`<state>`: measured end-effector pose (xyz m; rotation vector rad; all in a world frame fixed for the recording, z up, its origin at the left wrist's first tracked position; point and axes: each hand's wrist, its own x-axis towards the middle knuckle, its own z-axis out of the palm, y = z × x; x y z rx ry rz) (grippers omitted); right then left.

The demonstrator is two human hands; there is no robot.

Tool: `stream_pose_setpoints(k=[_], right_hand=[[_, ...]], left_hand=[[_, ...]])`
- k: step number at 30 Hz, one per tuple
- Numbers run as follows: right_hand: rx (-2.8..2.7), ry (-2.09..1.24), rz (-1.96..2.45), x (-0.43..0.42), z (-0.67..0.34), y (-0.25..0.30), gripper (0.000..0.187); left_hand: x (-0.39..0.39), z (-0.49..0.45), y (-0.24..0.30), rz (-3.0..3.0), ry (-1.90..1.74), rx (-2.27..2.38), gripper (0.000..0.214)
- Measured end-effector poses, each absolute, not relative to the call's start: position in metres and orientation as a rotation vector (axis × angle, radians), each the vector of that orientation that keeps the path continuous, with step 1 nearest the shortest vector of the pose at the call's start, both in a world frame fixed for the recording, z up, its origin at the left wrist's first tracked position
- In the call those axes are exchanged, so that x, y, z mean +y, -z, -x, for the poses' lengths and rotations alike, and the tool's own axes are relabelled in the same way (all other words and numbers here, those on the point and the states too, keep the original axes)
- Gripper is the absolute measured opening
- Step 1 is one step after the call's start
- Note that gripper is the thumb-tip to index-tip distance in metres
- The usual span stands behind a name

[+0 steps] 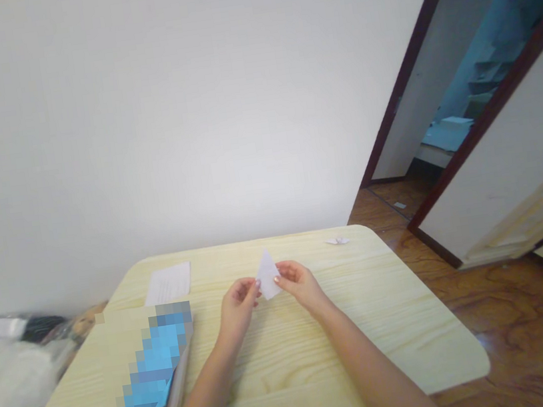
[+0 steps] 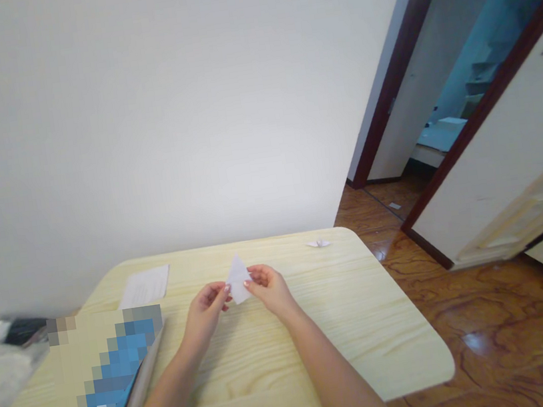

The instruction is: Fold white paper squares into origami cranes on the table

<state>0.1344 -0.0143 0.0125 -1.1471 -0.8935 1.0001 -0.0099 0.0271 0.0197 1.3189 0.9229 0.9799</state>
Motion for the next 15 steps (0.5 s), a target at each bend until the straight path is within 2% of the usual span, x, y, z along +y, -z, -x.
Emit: stream_pose_setpoints(k=[5, 9, 15], right_hand=[[-0.936, -0.847, 1.22, -0.014, -0.137, -0.011, 0.022], [-1.027, -0.737, 1.222, -0.017, -0.135, -0.012, 0.01], [-1.293, -0.556, 1.234, -0.026, -0.126, -0.02, 0.008]], left_hand=[[0.03, 0.011, -0.014, -1.232, -1.017, 0.975, 0.035], [0.029, 0.011, -0.018, -1.024, -0.909, 0.822, 0.039], [0.026, 0.009, -0.023, -0.875, -0.887, 0.652, 0.046]])
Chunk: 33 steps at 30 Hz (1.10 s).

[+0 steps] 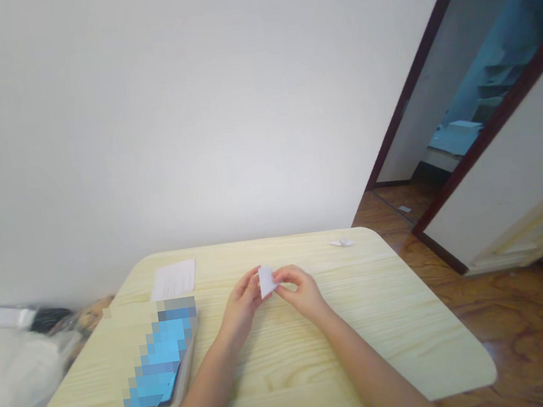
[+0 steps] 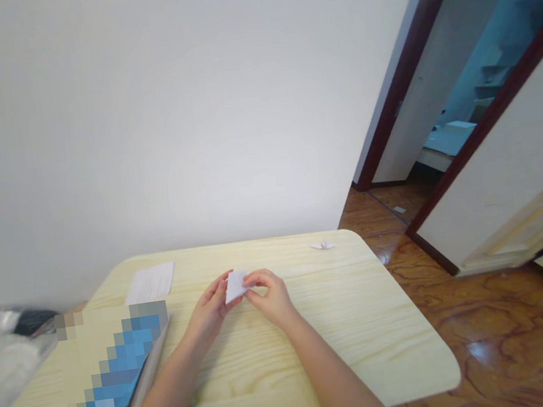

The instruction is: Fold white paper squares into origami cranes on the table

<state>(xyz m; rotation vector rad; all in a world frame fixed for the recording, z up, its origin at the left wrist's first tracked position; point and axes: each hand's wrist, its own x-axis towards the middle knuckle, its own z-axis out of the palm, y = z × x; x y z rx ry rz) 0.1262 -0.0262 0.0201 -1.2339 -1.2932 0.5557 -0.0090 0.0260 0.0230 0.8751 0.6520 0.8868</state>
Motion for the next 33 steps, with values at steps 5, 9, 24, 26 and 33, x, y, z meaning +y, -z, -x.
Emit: stream_pose_setpoints(k=[5, 9, 24, 26, 33], right_hand=[[-1.399, -0.493, 1.274, -0.028, -0.126, -0.022, 0.018], [-1.521, -0.481, 1.267, -0.029, -0.129, -0.024, 0.031], [-1.617, -0.71, 1.248, -0.034, -0.139, -0.03, 0.024], [-1.629, -0.709, 1.254, -0.034, -0.139, -0.03, 0.028], [-1.599, -0.543, 1.335, -0.034, -0.136, -0.029, 0.021]], left_hand=[[0.026, 0.009, -0.02, -0.854, -0.854, 0.598, 0.044], [0.024, 0.009, -0.021, -0.858, -0.802, 0.612, 0.043], [0.026, 0.009, -0.013, -0.778, -0.799, 0.596, 0.039], [0.027, 0.009, -0.011, -0.771, -0.793, 0.597, 0.039], [0.032, 0.01, -0.003, -0.694, -0.759, 0.621, 0.029]])
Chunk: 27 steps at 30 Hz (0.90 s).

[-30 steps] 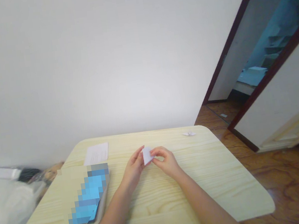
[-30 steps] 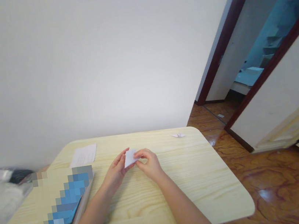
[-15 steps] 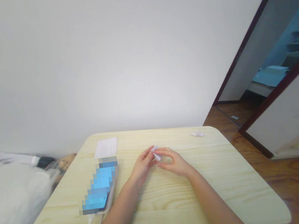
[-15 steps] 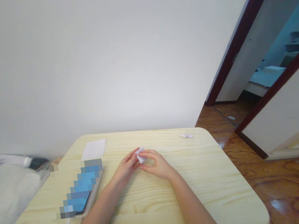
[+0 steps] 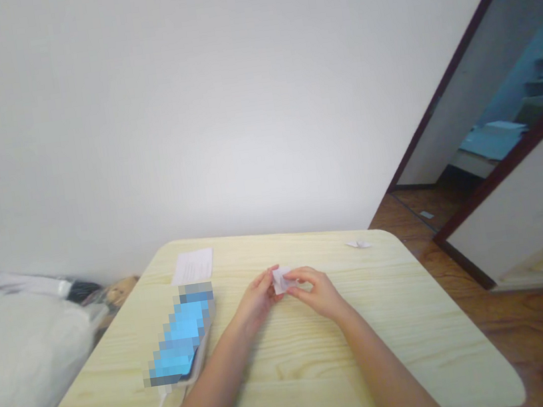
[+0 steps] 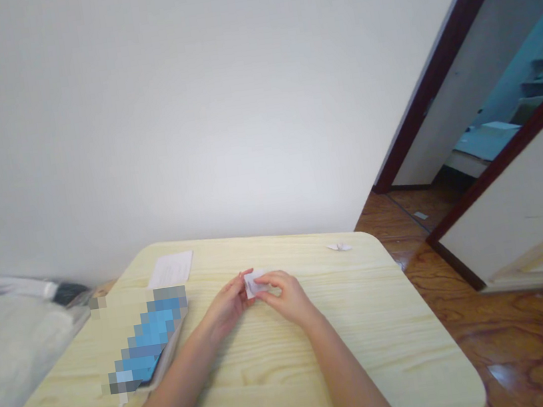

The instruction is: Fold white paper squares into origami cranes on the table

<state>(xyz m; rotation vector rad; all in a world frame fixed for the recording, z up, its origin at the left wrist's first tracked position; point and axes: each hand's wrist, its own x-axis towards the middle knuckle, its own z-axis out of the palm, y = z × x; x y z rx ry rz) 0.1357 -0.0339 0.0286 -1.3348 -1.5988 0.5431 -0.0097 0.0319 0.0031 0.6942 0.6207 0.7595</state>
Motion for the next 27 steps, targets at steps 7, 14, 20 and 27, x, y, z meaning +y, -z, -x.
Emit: stream_pose_setpoints(k=[7, 14, 20, 27], right_hand=[[-1.632, -0.412, 1.364, -0.0328, -0.1343, -0.0289, 0.016], [-1.603, -0.422, 1.341, -0.0337, -0.1315, -0.0309, 0.012], [-1.619, -0.407, 1.33, -0.0341, -0.1292, -0.031, 0.01], [-1.579, -0.217, 1.443, -0.0341, -0.1302, -0.032, 0.013]], left_hand=[[0.0285, 0.0088, -0.0088, -0.636, -0.715, 0.594, 0.022], [0.0282, 0.0082, -0.0095, -0.649, -0.708, 0.6, 0.022], [0.0289, 0.0073, -0.0065, -0.706, -0.713, 0.619, 0.024], [0.0297, 0.0069, -0.0048, -0.729, -0.707, 0.603, 0.03]])
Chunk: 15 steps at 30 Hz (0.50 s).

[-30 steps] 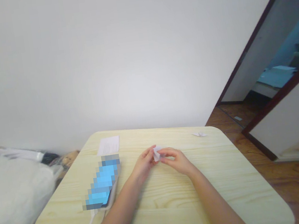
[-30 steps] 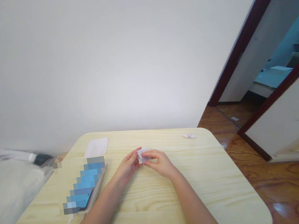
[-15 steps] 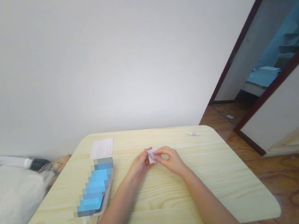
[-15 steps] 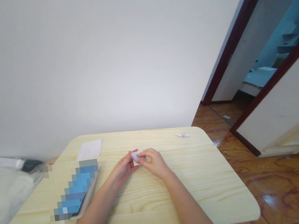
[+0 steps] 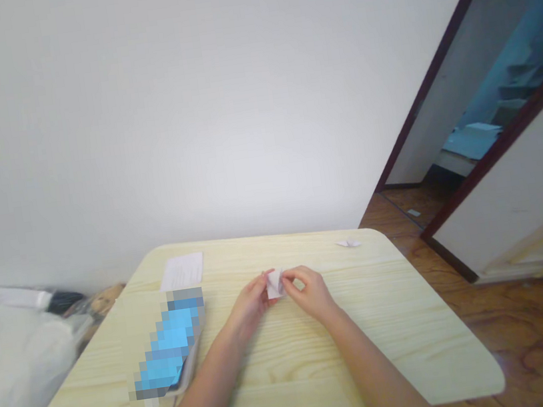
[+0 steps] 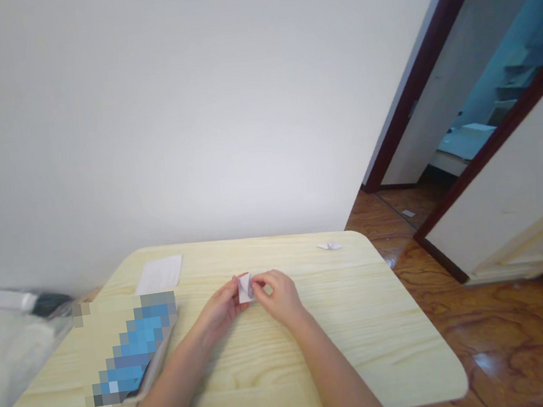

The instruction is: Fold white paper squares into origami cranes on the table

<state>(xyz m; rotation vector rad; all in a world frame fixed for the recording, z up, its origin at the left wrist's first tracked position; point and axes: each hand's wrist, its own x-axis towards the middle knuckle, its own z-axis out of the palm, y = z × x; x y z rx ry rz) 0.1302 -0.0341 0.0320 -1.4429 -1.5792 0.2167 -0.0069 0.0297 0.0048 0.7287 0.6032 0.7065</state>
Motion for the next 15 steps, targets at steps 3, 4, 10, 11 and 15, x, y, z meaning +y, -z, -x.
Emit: stream_pose_setpoints(k=[3, 4, 10, 11, 15], right_hand=[[-1.524, -0.115, 1.515, -0.0337, -0.1318, -0.0312, 0.013], [-1.501, -0.106, 1.532, -0.0335, -0.1323, -0.0306, 0.013], [-1.533, -0.273, 1.534, -0.0335, -0.1322, -0.0282, 0.025], [-1.558, -0.318, 1.512, -0.0337, -0.1317, -0.0282, 0.029], [-1.556, -0.482, 1.456, -0.0326, -0.1307, -0.0262, 0.031]], left_hand=[[0.0288, 0.0064, -0.0064, -0.804, -0.712, 0.61, 0.033], [0.0284, 0.0062, -0.007, -0.833, -0.709, 0.627, 0.035], [0.0265, 0.0047, -0.0067, -1.11, -0.788, 0.764, 0.037], [0.0266, 0.0047, -0.0063, -1.159, -0.802, 0.784, 0.036], [0.0279, 0.0051, -0.0065, -1.251, -0.827, 0.82, 0.036]])
